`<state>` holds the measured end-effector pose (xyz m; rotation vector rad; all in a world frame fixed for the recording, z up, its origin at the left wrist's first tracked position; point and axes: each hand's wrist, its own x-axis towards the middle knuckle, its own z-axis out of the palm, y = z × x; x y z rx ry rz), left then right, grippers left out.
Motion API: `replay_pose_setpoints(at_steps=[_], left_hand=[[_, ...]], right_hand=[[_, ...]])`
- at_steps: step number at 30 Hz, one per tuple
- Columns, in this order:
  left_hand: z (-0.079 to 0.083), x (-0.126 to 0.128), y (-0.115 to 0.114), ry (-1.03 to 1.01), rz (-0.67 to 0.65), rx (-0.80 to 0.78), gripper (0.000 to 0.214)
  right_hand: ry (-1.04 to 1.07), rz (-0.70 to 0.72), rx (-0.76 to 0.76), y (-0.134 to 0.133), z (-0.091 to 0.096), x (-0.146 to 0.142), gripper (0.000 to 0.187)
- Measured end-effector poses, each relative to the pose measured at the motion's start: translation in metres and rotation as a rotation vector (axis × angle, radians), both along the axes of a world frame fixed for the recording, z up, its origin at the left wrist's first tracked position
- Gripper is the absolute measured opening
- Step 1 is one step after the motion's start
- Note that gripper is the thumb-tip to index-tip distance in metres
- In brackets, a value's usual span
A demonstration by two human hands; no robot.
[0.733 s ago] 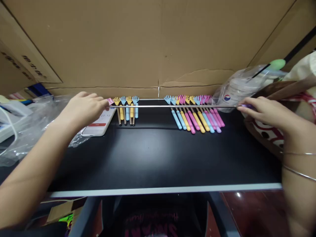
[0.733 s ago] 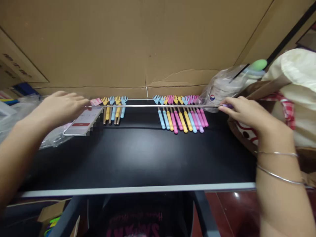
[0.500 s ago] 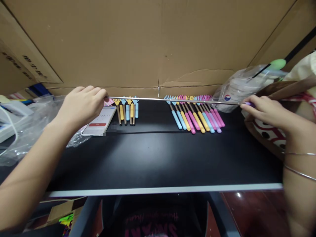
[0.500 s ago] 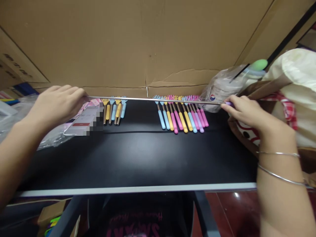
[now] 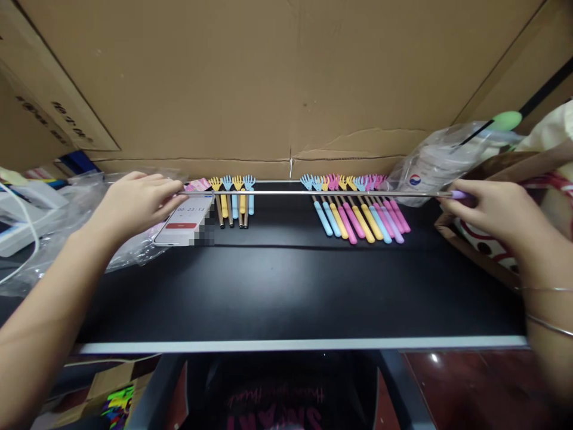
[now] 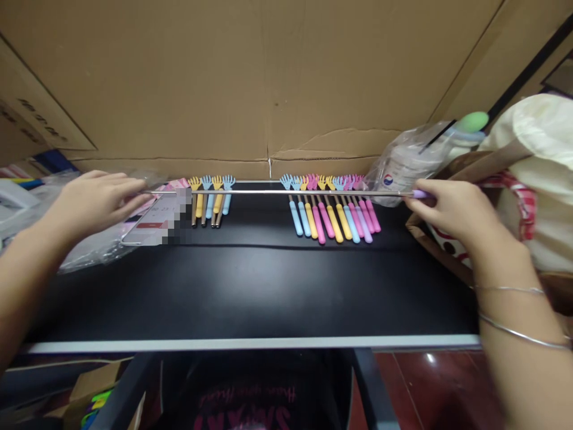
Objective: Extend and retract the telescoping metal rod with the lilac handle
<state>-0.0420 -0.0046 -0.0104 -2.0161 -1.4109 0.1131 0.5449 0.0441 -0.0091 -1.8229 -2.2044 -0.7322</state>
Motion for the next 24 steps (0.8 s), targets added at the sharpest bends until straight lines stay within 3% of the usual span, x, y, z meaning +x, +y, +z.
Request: replay_pose_setpoints(at_steps=[4, 11, 19, 24], left_hand=[[0.001, 0.004, -0.008, -0.027, -0.004, 0.098, 0.037], [0.0, 0.012, -0.015, -0.056, 0.164, 0.098, 0.036], [-0.007, 0.0, -0.01, -0.14, 0.213, -0.071, 0.039], [-0.004, 0.0, -0.008, -0.074, 0.249, -0.074, 0.047]], right_hand=[[-0.115, -0.194, 0.061, -0.004, -0.008, 0.003, 0.033], [-0.163, -0.376, -0.114, -0.011, -0.002, -0.009, 0.038], [-0.186, -0.387, -0.132, -0.008, -0.008, -0.012, 0.041], [-0.202, -0.4, -0.129, -0.008, -0.01, -0.017, 0.04]])
